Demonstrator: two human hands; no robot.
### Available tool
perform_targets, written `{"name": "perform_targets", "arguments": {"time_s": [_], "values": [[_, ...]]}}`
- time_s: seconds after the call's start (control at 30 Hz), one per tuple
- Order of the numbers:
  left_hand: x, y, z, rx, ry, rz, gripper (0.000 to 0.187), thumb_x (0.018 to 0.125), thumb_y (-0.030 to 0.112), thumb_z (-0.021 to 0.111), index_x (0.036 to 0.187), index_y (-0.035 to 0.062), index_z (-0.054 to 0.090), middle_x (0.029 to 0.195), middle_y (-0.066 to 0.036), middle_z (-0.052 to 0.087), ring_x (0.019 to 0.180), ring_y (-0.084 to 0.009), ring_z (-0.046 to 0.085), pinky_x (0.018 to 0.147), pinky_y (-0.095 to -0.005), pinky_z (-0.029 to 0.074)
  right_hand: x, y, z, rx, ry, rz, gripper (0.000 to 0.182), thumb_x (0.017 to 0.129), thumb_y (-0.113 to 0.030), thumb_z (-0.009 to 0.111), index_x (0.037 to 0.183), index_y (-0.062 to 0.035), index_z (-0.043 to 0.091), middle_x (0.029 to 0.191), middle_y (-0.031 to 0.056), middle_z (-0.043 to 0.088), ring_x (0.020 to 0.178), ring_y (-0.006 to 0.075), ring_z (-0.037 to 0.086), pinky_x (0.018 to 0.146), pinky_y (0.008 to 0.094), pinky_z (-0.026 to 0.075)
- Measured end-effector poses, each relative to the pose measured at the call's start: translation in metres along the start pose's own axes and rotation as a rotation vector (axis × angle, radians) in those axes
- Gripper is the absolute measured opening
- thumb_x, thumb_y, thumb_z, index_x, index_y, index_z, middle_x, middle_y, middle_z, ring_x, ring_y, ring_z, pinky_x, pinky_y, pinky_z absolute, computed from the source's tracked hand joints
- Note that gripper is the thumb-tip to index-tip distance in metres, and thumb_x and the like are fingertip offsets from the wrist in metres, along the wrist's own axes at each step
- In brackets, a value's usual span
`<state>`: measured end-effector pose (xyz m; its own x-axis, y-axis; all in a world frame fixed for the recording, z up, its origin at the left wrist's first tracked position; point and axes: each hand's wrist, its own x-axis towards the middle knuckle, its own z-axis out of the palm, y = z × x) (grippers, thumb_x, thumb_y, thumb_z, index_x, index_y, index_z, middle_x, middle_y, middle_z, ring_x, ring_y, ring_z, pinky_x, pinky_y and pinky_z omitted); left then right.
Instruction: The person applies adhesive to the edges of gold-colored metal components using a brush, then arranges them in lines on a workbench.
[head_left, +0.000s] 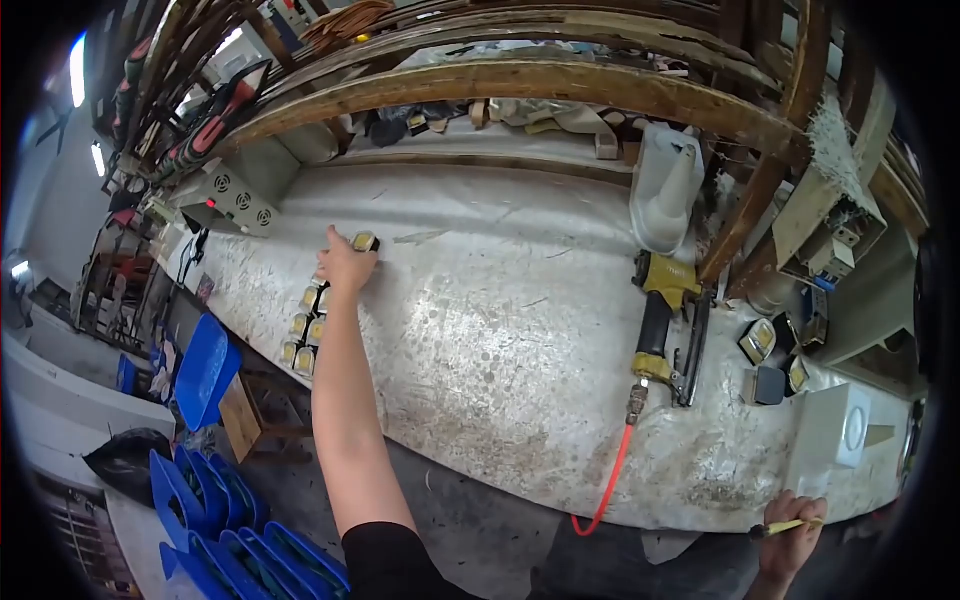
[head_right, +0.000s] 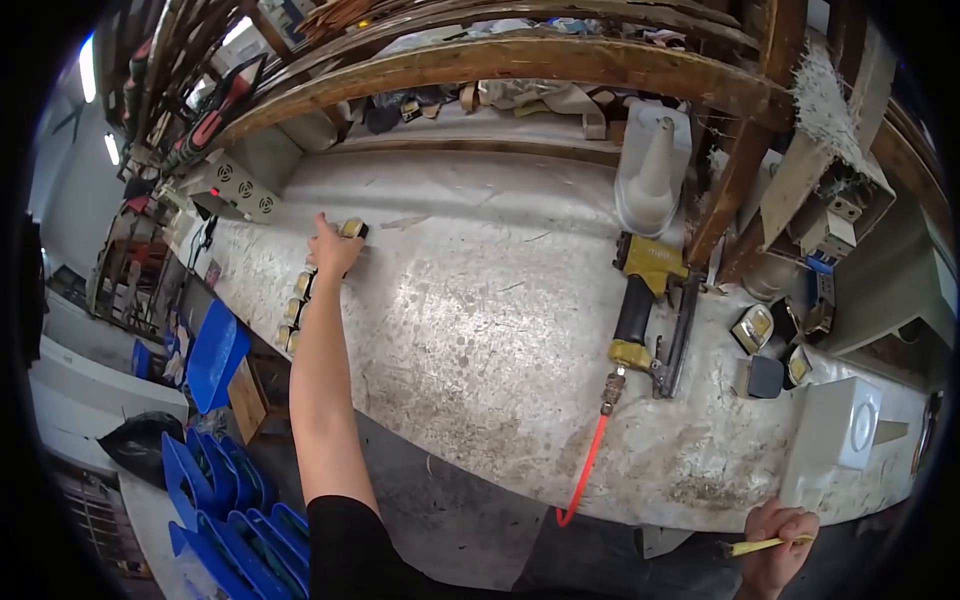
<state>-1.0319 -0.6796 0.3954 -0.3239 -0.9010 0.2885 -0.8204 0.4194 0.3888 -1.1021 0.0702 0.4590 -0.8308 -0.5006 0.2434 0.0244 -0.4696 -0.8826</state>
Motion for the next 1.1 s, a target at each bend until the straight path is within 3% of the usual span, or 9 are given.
{"name": "perform_targets", "arguments": {"time_s": [0.13, 0.27, 0.33, 0.5, 0.63, 0.77, 0.87, 0.9, 1.1], "values": [[-0.005, -0.001, -0.004, 0.096, -0.069, -0.064, 0.091, 0.076, 0.023, 0.072, 0.153, 0.0095, 0.027, 0.122, -0.021, 0.063, 0.119, -0.0394, 0.051, 0.107, -0.0523, 0.03, -0.007, -0.003, -0.005, -0.036, 0.052, -0.012, 0.025, 0.097, -0.026, 0.071, 0.102, -0.0147, 0.049, 0.079, 0.001, 0.05, 0.074, 0.0147, 0.042, 0.062, 0.0289, 0.036], [0.007, -0.044, 0.024, 0.195, 0.06, 0.067, 0.082, 0.078, 0.032, 0.075, 0.148, 0.0078, 0.042, 0.117, -0.022, 0.066, 0.106, -0.0397, 0.062, 0.094, -0.0503, 0.048, -0.023, -0.034, -0.002, -0.034, 0.261, -0.087, 0.017, 0.092, -0.015, 0.073, 0.087, -0.0103, 0.058, 0.067, 0.0076, 0.055, 0.058, 0.0186, 0.045, 0.052, 0.0289, 0.037], [-0.016, -0.017, 0.0, -0.053, 0.176, 0.17, 0.062, 0.079, 0.026, 0.074, 0.134, 0.0031, 0.057, 0.116, -0.02, 0.067, 0.097, -0.0328, 0.067, 0.085, -0.0388, 0.054, -0.022, -0.051, -0.006, -0.059, 0.239, -0.141, 0.007, 0.092, -0.01, 0.07, 0.089, -0.0059, 0.065, 0.065, 0.0127, 0.059, 0.057, 0.0227, 0.049, 0.049, 0.032, 0.04], [-0.201, 0.141, -0.074, -0.675, 0.17, 0.432, 0.052, 0.09, 0.0, 0.062, 0.141, 0.0012, 0.052, 0.123, -0.014, 0.066, 0.107, -0.0235, 0.063, 0.087, -0.0312, 0.051, -0.07, -0.08, -0.029, -0.036, 0.431, -0.255, 0.009, 0.091, -0.006, 0.066, 0.1, -0.0021, 0.066, 0.077, 0.0173, 0.064, 0.058, 0.0206, 0.051, 0.05, 0.0273, 0.042], [-0.348, 0.223, -0.067, -1.056, -0.239, 0.702, 0.051, 0.081, -0.006, 0.066, 0.131, 0.0015, 0.058, 0.115, -0.011, 0.068, 0.102, -0.02, 0.063, 0.081, -0.0306, 0.052, -0.081, -0.086, -0.044, 0.062, 0.412, -0.241, 0.016, 0.091, -0.003, 0.062, 0.107, 0.0002, 0.065, 0.085, 0.02, 0.067, 0.059, 0.0191, 0.053, 0.05, 0.0245, 0.043], [-0.421, 0.314, -0.038, -0.923, -0.712, 0.803, 0.059, 0.079, -0.002, 0.066, 0.137, 0.0013, 0.055, 0.123, -0.013, 0.066, 0.104, -0.0246, 0.064, 0.083, -0.0333, 0.052, -0.099, -0.096, -0.08, -0.04, 0.575, -0.107, 0.022, 0.092, -0.004, 0.06, 0.112, 0.0031, 0.064, 0.094, 0.0204, 0.067, 0.064, 0.0174, 0.056, 0.051, 0.0239, 0.045], [-0.406, 0.346, 0.025, -0.75, -0.572, 1.189, 0.064, 0.079, -0.001, 0.06, 0.142, 0.0002, 0.051, 0.141, -0.019, 0.056, 0.126, -0.0336, 0.056, 0.105, -0.0407, 0.047, -0.123, -0.092, -0.106, -0.158, 0.753, -0.088, 0.029, 0.095, -0.009, 0.058, 0.121, 0.0045, 0.058, 0.107, 0.0165, 0.063, 0.082, 0.0194, 0.062, 0.068, 0.0272, 0.051], [-0.405, 0.364, 0.023, -0.746, -0.744, 1.065, 0.065, 0.079, -0.001, 0.058, 0.143, -0.0002, 0.049, 0.142, -0.02, 0.055, 0.131, -0.0363, 0.052, 0.112, -0.0425, 0.041, -0.126, -0.094, -0.118, -0.213, 0.798, -0.096, 0.032, 0.096, -0.01, 0.057, 0.125, 0.0039, 0.056, 0.109, 0.0151, 0.062, 0.086, 0.0192, 0.061, 0.075, 0.0282, 0.052], [-0.38, 0.39, 0.053, -0.621, -0.767, 1.037, 0.063, 0.078, -0.005, 0.066, 0.139, -0.0006, 0.049, 0.136, -0.019, 0.055, 0.121, -0.0392, 0.055, 0.103, -0.0444, 0.046, -0.094, -0.102, -0.187, 0.08, 0.29, 0.061, 0.039, 0.099, -0.018, 0.061, 0.13, 0.0023, 0.049, 0.114, 0.0162, 0.058, 0.099, 0.0211, 0.061, 0.088, 0.03, 0.05]]}}
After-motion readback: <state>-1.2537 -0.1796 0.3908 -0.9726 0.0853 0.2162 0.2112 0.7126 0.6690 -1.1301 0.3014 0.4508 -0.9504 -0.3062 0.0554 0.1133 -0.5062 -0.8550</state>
